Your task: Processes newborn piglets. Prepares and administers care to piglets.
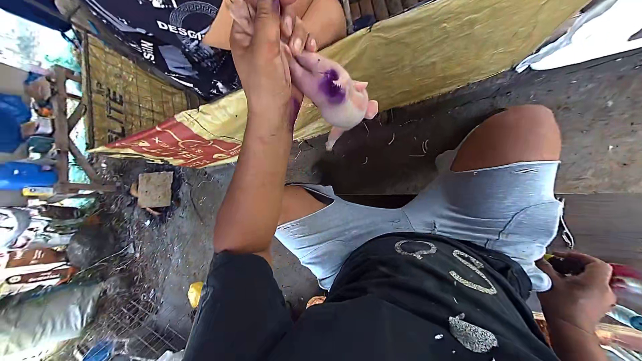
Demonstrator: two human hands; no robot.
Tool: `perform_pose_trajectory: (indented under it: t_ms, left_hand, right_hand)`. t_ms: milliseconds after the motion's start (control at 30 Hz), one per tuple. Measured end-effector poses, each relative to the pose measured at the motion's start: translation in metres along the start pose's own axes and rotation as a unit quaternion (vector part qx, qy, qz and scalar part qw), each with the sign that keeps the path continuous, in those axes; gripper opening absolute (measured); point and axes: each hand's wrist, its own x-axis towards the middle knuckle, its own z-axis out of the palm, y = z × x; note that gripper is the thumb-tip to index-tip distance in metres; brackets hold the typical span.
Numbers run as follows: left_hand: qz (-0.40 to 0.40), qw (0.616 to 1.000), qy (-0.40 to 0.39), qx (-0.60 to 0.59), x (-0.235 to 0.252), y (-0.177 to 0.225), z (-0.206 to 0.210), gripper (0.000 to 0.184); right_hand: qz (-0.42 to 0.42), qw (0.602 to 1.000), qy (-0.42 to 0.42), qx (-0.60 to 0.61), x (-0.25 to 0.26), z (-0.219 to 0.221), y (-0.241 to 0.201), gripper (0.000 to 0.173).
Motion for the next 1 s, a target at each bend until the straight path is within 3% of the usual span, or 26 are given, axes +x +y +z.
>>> perform_pose_trajectory:
  t_ms: [533,700,800,867,933,1000]
  left_hand:
    - [0.019,1.0,-0.003,0.003,-0.001,0.012,-0.003,0.034]
    - [0.015,1.0,-0.004,-0.01,-0.001,0.005,0.004,0.03]
    - [0.02,1.0,0.004,-0.016,0.001,0.001,0.011,0.029]
    - [0.027,0.999,0.008,-0.026,0.001,-0.003,0.018,0.031]
    - [0.041,0.998,0.005,-0.038,-0.002,-0.012,0.028,0.029]
    - [0.055,0.997,-0.006,-0.047,-0.01,-0.022,0.04,0.027]
  right_hand:
    - [-0.013,0.999,-0.029,-0.011,-0.008,-0.013,0.002,0.056]
    - [-0.071,0.996,-0.037,-0.028,-0.007,-0.035,-0.009,0.068]
    - [-0.181,0.982,0.044,0.009,-0.003,-0.071,-0.063,0.053]
    - [-0.24,0.96,0.044,0.141,0.001,-0.073,-0.127,0.037]
    - [-0.237,0.914,-0.089,0.318,0.012,-0.048,-0.21,0.027]
    - [-0.143,0.814,-0.33,0.457,0.03,-0.002,-0.285,0.043]
